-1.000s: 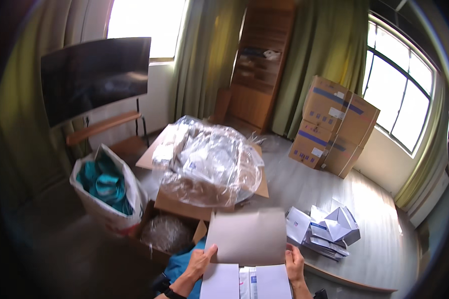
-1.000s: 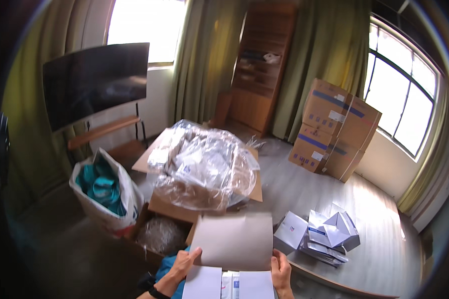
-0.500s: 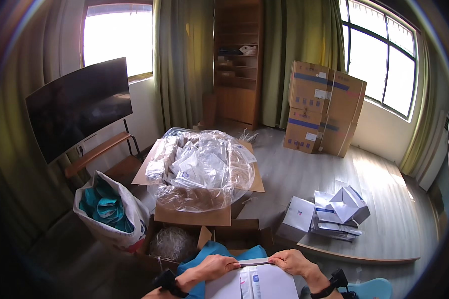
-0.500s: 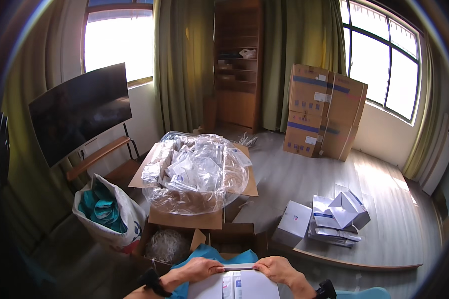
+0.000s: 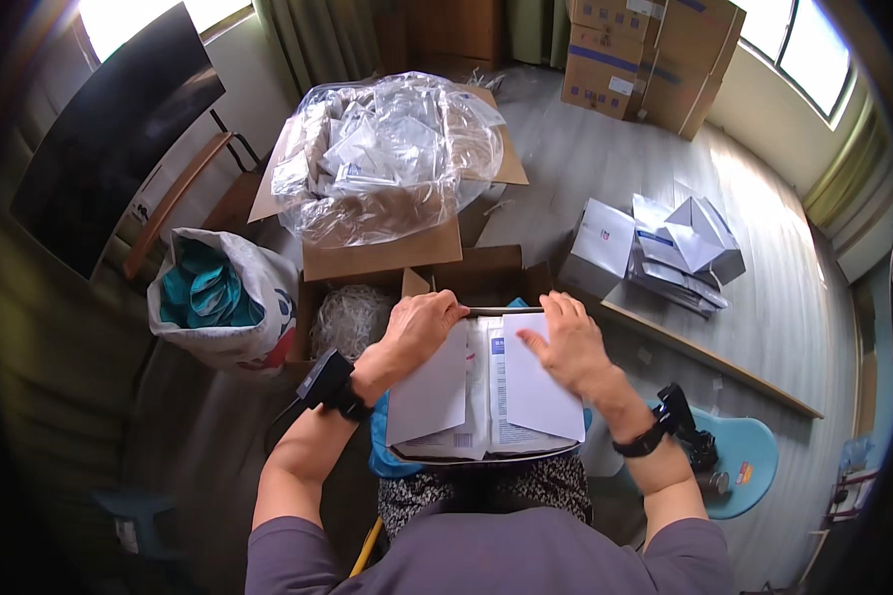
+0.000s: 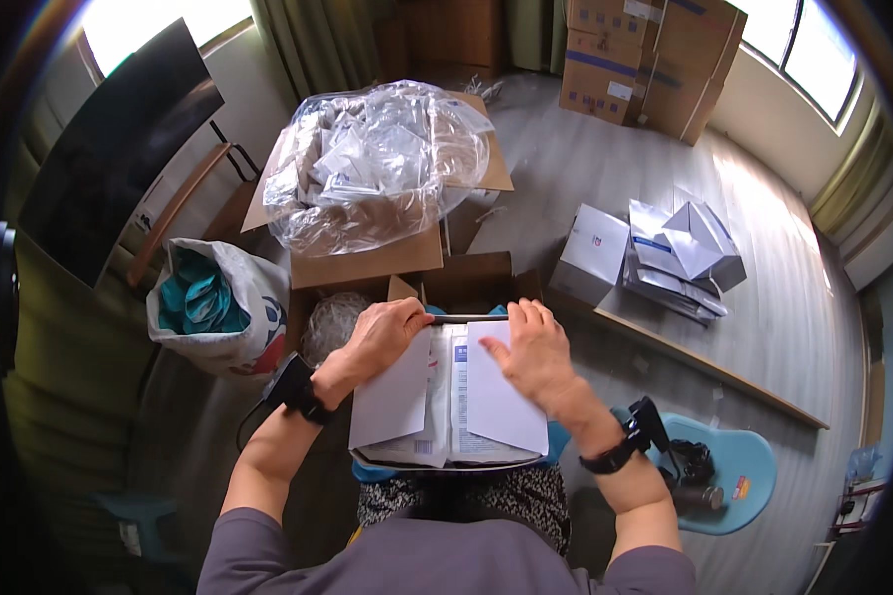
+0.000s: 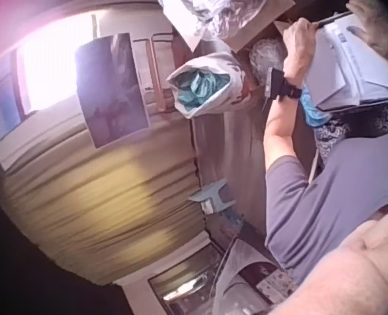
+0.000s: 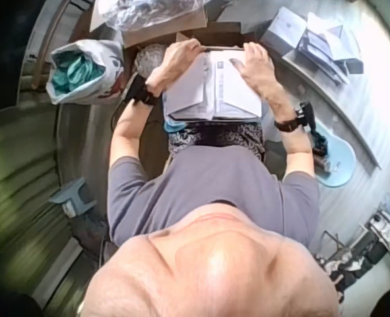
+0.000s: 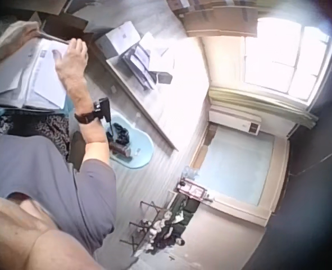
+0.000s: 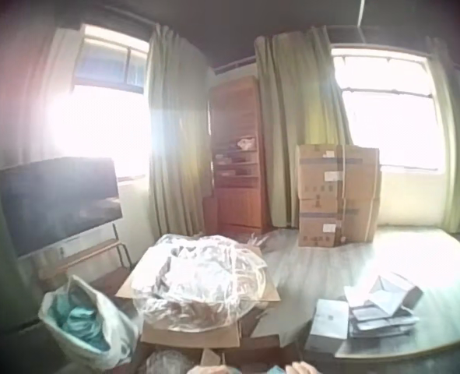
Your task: Unpacking teal-colored medical masks from their plastic packaging and arranging them neatly inside a white cardboard box.
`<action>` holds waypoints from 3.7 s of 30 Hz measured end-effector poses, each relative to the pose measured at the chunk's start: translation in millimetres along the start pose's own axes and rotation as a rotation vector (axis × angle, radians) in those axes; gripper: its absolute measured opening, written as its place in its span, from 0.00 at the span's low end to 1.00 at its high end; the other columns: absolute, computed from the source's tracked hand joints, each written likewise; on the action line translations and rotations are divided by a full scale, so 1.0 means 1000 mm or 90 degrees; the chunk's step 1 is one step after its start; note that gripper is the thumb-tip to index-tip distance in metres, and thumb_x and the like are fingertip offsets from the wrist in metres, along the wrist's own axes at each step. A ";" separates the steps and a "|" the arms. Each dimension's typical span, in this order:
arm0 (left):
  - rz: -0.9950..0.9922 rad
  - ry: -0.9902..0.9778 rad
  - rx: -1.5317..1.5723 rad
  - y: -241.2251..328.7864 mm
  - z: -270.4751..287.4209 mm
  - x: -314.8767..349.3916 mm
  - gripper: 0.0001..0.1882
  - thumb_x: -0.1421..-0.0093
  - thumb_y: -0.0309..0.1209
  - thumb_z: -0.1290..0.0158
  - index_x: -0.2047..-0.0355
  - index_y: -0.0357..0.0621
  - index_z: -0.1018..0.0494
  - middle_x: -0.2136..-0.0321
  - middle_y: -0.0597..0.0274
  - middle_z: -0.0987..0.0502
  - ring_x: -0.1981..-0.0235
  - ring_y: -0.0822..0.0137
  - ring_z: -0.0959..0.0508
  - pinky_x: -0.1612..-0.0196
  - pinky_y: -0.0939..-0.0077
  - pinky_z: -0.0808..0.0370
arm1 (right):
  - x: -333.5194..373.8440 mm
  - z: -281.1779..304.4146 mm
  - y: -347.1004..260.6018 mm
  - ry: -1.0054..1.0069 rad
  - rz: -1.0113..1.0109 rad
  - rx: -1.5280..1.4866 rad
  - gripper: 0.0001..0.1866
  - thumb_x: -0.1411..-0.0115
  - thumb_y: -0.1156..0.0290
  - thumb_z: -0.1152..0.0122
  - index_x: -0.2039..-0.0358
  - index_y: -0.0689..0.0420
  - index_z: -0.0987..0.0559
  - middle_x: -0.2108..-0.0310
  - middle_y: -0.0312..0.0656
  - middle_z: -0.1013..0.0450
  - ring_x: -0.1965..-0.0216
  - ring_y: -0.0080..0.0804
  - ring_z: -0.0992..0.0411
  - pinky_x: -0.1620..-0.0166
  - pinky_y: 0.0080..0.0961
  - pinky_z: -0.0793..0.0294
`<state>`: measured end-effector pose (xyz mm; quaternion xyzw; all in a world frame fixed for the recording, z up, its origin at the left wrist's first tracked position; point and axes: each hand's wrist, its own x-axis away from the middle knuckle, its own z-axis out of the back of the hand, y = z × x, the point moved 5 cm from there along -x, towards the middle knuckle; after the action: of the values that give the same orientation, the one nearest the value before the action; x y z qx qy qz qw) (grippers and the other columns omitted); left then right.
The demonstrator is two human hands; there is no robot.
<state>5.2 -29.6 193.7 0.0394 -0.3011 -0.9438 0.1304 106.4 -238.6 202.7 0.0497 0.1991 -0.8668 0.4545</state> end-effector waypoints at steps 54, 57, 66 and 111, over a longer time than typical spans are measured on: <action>0.216 0.150 -0.130 -0.001 -0.006 0.142 0.20 0.29 0.38 0.56 0.76 0.38 0.29 0.81 0.40 0.24 0.77 0.38 0.22 0.72 0.47 0.26 | 0.094 0.013 0.009 -0.039 -0.232 -0.058 0.22 0.30 0.59 0.50 0.76 0.62 0.27 0.82 0.58 0.28 0.77 0.60 0.26 0.73 0.50 0.28; 0.202 0.154 -0.074 -0.008 0.000 0.142 0.20 0.30 0.37 0.55 0.77 0.38 0.29 0.81 0.41 0.25 0.77 0.39 0.23 0.73 0.47 0.27 | 0.095 0.019 0.004 -0.021 -0.194 -0.104 0.21 0.31 0.62 0.49 0.79 0.62 0.27 0.81 0.58 0.28 0.77 0.60 0.27 0.73 0.51 0.31; 0.179 0.101 -0.178 -0.009 0.007 0.141 0.20 0.30 0.36 0.55 0.78 0.39 0.28 0.84 0.44 0.24 0.80 0.42 0.21 0.75 0.51 0.24 | 0.103 0.016 -0.015 -0.113 -0.263 0.022 0.21 0.31 0.61 0.52 0.77 0.62 0.24 0.78 0.58 0.25 0.75 0.61 0.25 0.69 0.50 0.26; 0.126 0.493 0.017 0.066 0.002 0.142 0.23 0.46 0.19 0.40 0.49 0.36 0.30 0.55 0.48 0.25 0.56 0.48 0.23 0.47 0.65 0.27 | -0.014 -0.022 -0.089 -0.022 0.153 -0.450 0.11 0.46 0.73 0.31 0.65 0.64 0.22 0.65 0.49 0.26 0.62 0.42 0.25 0.58 0.34 0.24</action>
<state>-117.1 -118.2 234.2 0.3651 -0.2442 -0.8379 0.3240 40.1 -174.0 212.7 -0.1020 0.4710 -0.6856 0.5456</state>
